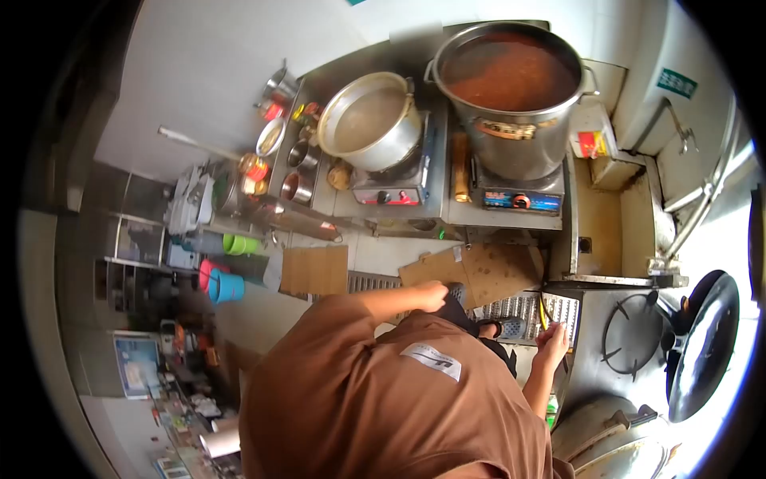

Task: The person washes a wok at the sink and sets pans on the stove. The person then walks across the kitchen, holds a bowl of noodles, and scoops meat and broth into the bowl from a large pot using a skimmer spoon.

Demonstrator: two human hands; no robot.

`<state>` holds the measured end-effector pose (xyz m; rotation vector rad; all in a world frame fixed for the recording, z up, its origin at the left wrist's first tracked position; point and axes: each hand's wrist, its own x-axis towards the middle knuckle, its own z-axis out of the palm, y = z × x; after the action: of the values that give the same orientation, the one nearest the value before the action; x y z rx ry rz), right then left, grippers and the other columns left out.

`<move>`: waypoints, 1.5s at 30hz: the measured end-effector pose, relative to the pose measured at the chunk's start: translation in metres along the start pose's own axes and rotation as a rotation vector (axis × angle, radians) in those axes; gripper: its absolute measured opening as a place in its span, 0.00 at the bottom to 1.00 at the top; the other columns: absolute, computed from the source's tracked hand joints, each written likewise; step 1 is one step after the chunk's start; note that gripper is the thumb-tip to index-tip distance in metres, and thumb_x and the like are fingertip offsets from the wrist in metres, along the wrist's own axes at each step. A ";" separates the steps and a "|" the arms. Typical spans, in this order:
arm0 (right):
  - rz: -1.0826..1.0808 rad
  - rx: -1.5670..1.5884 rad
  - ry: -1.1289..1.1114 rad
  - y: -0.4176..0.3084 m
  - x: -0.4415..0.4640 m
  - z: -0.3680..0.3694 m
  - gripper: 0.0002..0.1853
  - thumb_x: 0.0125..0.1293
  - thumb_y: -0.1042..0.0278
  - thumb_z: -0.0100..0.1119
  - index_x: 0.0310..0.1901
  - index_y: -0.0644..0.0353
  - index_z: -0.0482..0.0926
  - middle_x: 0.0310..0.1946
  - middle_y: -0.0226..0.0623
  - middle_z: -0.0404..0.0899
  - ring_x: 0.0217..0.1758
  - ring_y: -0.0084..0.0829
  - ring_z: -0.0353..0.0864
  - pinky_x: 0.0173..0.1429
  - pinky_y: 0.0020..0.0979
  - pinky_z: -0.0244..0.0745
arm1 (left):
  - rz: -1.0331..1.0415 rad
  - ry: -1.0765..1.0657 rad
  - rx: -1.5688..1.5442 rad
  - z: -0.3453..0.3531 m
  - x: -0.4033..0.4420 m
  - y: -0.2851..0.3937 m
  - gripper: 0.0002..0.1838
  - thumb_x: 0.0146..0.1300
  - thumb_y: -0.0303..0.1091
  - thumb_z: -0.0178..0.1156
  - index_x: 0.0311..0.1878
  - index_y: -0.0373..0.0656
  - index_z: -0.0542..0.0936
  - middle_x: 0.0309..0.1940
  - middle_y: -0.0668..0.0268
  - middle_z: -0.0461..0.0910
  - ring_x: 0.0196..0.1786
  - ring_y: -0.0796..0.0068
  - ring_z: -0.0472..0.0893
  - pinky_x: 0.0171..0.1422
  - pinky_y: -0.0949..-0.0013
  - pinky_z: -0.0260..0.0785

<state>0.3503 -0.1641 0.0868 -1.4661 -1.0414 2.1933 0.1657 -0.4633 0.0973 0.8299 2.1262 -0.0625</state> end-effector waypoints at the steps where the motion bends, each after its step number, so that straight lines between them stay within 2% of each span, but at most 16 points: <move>1: -0.003 -0.026 -0.013 0.007 0.003 0.002 0.15 0.70 0.54 0.50 0.33 0.57 0.73 0.16 0.24 0.65 0.16 0.19 0.65 0.21 0.21 0.64 | -0.100 -0.024 -0.069 0.006 -0.014 -0.013 0.18 0.58 0.42 0.56 0.45 0.38 0.79 0.41 0.51 0.81 0.47 0.50 0.80 0.53 0.54 0.71; 5: 0.037 -0.351 -0.102 0.028 0.017 0.017 0.06 0.68 0.65 0.50 0.38 0.57 0.72 0.21 0.25 0.68 0.18 0.18 0.68 0.20 0.22 0.66 | -0.316 -0.015 -0.338 0.019 -0.056 -0.055 0.19 0.58 0.42 0.57 0.49 0.41 0.79 0.44 0.52 0.81 0.49 0.53 0.79 0.53 0.55 0.71; 9: -0.040 -0.646 -0.084 0.052 0.016 0.029 0.17 0.64 0.66 0.53 0.53 0.61 0.69 0.29 0.32 0.74 0.22 0.22 0.75 0.20 0.25 0.73 | -0.285 0.169 -0.513 0.073 -0.053 -0.108 0.20 0.59 0.44 0.57 0.50 0.41 0.78 0.45 0.54 0.81 0.50 0.55 0.79 0.54 0.58 0.71; 12: -0.033 -0.805 -0.113 0.059 -0.006 0.059 0.15 0.64 0.68 0.52 0.51 0.61 0.68 0.33 0.33 0.74 0.23 0.21 0.73 0.22 0.22 0.70 | -0.290 0.264 -0.703 0.103 -0.057 -0.144 0.21 0.59 0.44 0.58 0.51 0.40 0.78 0.45 0.55 0.81 0.51 0.56 0.79 0.54 0.59 0.71; 14: -0.037 -0.909 -0.144 0.075 -0.004 0.070 0.19 0.64 0.67 0.53 0.56 0.62 0.67 0.35 0.38 0.75 0.24 0.24 0.76 0.20 0.25 0.74 | -0.329 0.426 -0.839 0.122 -0.061 -0.167 0.15 0.55 0.41 0.56 0.37 0.38 0.80 0.34 0.49 0.81 0.42 0.49 0.80 0.45 0.55 0.71; 22: -0.301 -1.322 -0.540 0.111 -0.028 0.157 0.17 0.60 0.65 0.55 0.48 0.66 0.75 0.28 0.44 0.80 0.25 0.31 0.80 0.33 0.33 0.75 | -0.753 0.527 -1.009 0.295 -0.099 -0.288 0.15 0.52 0.39 0.54 0.26 0.36 0.81 0.25 0.48 0.80 0.33 0.48 0.81 0.42 0.51 0.71; 24: -0.362 -1.437 -0.659 0.113 -0.023 0.176 0.16 0.60 0.65 0.55 0.48 0.65 0.75 0.30 0.42 0.80 0.27 0.30 0.80 0.32 0.31 0.75 | -0.740 0.303 -1.011 0.321 -0.116 -0.305 0.10 0.56 0.33 0.54 0.34 0.35 0.78 0.25 0.57 0.76 0.27 0.67 0.79 0.26 0.63 0.70; 27: -0.395 -1.516 -0.801 0.119 -0.010 0.201 0.13 0.61 0.68 0.55 0.45 0.65 0.75 0.31 0.40 0.80 0.28 0.27 0.80 0.31 0.29 0.75 | -0.992 0.695 -1.400 0.313 -0.147 -0.274 0.15 0.52 0.38 0.54 0.18 0.37 0.77 0.15 0.52 0.75 0.21 0.54 0.77 0.32 0.53 0.69; 29: -0.443 -1.567 -0.877 0.131 0.025 0.202 0.18 0.58 0.60 0.55 0.45 0.64 0.77 0.32 0.45 0.81 0.33 0.39 0.81 0.42 0.36 0.75 | -1.090 0.738 -1.479 0.300 -0.158 -0.246 0.14 0.53 0.36 0.54 0.17 0.39 0.73 0.13 0.58 0.72 0.17 0.62 0.73 0.25 0.58 0.66; 30: -0.255 -1.589 -0.890 0.133 0.035 0.210 0.17 0.57 0.59 0.56 0.44 0.62 0.78 0.34 0.46 0.81 0.37 0.41 0.81 0.45 0.37 0.74 | -1.088 0.793 -1.584 0.295 -0.162 -0.230 0.13 0.54 0.36 0.54 0.18 0.40 0.73 0.13 0.61 0.71 0.17 0.66 0.72 0.23 0.60 0.65; 33: -0.336 -1.807 -1.014 0.126 0.041 0.245 0.17 0.57 0.58 0.55 0.44 0.60 0.78 0.35 0.46 0.81 0.41 0.43 0.81 0.46 0.38 0.74 | -1.123 0.862 -1.734 0.299 -0.161 -0.180 0.08 0.56 0.35 0.55 0.24 0.43 0.75 0.15 0.66 0.71 0.16 0.74 0.71 0.20 0.66 0.64; 35: -0.403 -1.802 -1.153 0.145 0.087 0.252 0.16 0.60 0.59 0.53 0.44 0.59 0.79 0.33 0.45 0.81 0.39 0.39 0.81 0.43 0.37 0.74 | -1.117 0.803 -1.852 0.299 -0.163 -0.140 0.09 0.57 0.37 0.55 0.28 0.43 0.77 0.18 0.64 0.74 0.19 0.72 0.73 0.24 0.65 0.67; 36: 0.015 -1.594 -1.147 0.151 0.107 0.254 0.12 0.62 0.63 0.56 0.45 0.57 0.77 0.28 0.32 0.77 0.21 0.26 0.72 0.26 0.27 0.69 | -1.102 0.838 -1.820 0.309 -0.159 -0.119 0.10 0.57 0.39 0.56 0.30 0.42 0.78 0.23 0.61 0.77 0.24 0.68 0.76 0.29 0.62 0.70; 39: 0.378 -1.400 -0.953 0.172 0.155 0.283 0.12 0.62 0.64 0.53 0.48 0.51 0.73 0.35 0.31 0.76 0.23 0.28 0.72 0.25 0.26 0.65 | -1.213 0.693 -1.375 0.312 -0.154 -0.046 0.19 0.56 0.45 0.56 0.43 0.41 0.80 0.44 0.51 0.80 0.52 0.50 0.76 0.56 0.53 0.69; 41: 0.237 -1.724 -1.071 0.168 0.146 0.310 0.01 0.60 0.66 0.50 0.33 0.50 0.70 0.23 0.27 0.67 0.19 0.24 0.68 0.22 0.26 0.63 | -1.278 0.532 -1.371 0.287 -0.168 -0.014 0.20 0.56 0.44 0.54 0.46 0.41 0.80 0.47 0.51 0.79 0.53 0.50 0.77 0.57 0.54 0.69; 45: 0.262 -1.903 -1.155 0.174 0.171 0.312 0.03 0.60 0.66 0.50 0.31 0.50 0.68 0.20 0.26 0.67 0.16 0.22 0.66 0.20 0.27 0.64 | -1.478 0.629 -1.511 0.296 -0.166 0.042 0.22 0.55 0.44 0.54 0.49 0.41 0.79 0.49 0.52 0.79 0.56 0.53 0.75 0.59 0.56 0.68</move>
<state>0.0228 -0.3054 -0.0841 -0.1183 -4.0405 1.6403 0.4658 -0.6133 0.0336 -1.7304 2.0025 0.9768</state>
